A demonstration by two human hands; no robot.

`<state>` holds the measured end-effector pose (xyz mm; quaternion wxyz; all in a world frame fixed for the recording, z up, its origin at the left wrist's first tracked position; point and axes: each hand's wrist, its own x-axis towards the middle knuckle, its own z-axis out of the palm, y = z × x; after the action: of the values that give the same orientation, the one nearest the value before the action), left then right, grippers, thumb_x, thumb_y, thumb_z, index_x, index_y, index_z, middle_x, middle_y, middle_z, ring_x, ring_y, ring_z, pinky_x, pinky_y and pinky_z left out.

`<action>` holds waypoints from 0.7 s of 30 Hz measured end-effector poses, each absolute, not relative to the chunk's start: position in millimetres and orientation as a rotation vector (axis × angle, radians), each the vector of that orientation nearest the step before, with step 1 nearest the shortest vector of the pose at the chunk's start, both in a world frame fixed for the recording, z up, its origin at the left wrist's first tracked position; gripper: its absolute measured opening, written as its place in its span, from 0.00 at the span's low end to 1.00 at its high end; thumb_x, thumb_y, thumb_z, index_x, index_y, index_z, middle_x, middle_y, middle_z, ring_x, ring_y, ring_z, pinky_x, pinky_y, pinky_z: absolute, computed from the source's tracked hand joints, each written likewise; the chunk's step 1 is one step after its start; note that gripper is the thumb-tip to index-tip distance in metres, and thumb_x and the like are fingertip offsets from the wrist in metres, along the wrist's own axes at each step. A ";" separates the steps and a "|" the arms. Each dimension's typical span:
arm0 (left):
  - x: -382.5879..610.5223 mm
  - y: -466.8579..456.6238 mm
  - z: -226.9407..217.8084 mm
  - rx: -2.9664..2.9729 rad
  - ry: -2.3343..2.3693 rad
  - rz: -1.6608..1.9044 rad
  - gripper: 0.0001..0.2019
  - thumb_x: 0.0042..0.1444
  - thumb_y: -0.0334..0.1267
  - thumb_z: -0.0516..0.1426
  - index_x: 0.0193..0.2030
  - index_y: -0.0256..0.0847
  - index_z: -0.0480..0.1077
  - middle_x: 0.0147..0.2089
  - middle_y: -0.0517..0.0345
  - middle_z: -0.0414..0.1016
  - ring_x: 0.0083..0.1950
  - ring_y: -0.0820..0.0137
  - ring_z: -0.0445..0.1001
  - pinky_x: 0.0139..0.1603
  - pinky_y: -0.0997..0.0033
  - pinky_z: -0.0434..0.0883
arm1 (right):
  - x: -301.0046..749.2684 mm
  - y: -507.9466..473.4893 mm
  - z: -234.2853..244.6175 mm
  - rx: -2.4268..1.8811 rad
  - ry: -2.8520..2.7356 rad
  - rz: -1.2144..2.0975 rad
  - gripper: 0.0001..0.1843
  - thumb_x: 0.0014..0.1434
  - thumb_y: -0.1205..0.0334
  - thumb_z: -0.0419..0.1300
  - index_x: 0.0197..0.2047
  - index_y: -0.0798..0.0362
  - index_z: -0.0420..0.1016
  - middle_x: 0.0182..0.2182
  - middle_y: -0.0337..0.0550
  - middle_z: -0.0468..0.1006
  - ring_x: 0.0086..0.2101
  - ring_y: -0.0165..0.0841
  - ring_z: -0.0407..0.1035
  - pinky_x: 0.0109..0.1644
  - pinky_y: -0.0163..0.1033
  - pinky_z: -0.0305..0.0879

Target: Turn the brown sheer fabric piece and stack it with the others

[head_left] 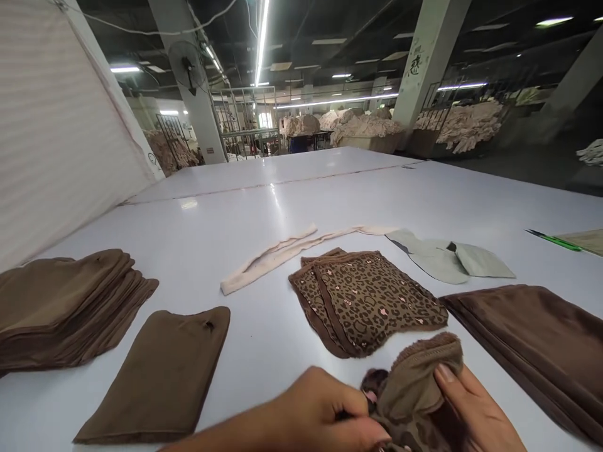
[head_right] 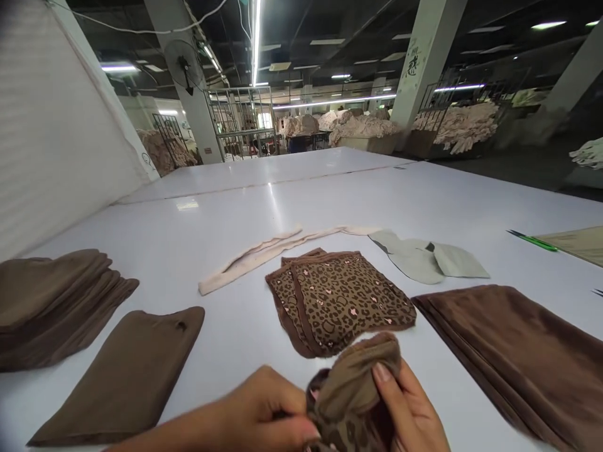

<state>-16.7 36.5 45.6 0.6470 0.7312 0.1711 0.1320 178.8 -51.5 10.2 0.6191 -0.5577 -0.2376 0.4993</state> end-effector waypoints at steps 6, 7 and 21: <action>-21.4 58.2 63.8 2.132 0.625 0.391 0.10 0.55 0.36 0.56 0.26 0.38 0.60 0.25 0.65 0.61 0.27 0.77 0.57 0.28 0.78 0.55 | 152.8 -48.9 8.8 -1.369 -0.863 1.225 0.18 0.50 0.46 0.63 0.24 0.52 0.70 0.18 0.35 0.64 0.21 0.27 0.57 0.30 0.32 0.61; -20.5 54.7 64.3 2.252 0.702 0.505 0.08 0.56 0.35 0.55 0.27 0.38 0.61 0.26 0.64 0.63 0.28 0.76 0.59 0.29 0.76 0.55 | 151.0 -48.2 7.1 -1.381 -0.862 1.226 0.21 0.52 0.44 0.61 0.21 0.53 0.68 0.17 0.36 0.64 0.21 0.27 0.57 0.29 0.32 0.60; -11.7 38.9 25.3 3.091 0.363 0.947 0.06 0.58 0.31 0.52 0.29 0.37 0.63 0.27 0.60 0.63 0.28 0.70 0.58 0.27 0.67 0.52 | 128.7 -51.7 18.3 -1.186 -0.145 1.492 0.33 0.45 0.40 0.64 0.12 0.52 0.49 0.10 0.30 0.46 0.16 0.21 0.39 0.19 0.30 0.50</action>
<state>-11.7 38.9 25.3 -0.0555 0.9487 0.1113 0.2906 128.7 -51.7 18.3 0.5770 -0.5068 -0.0621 0.6374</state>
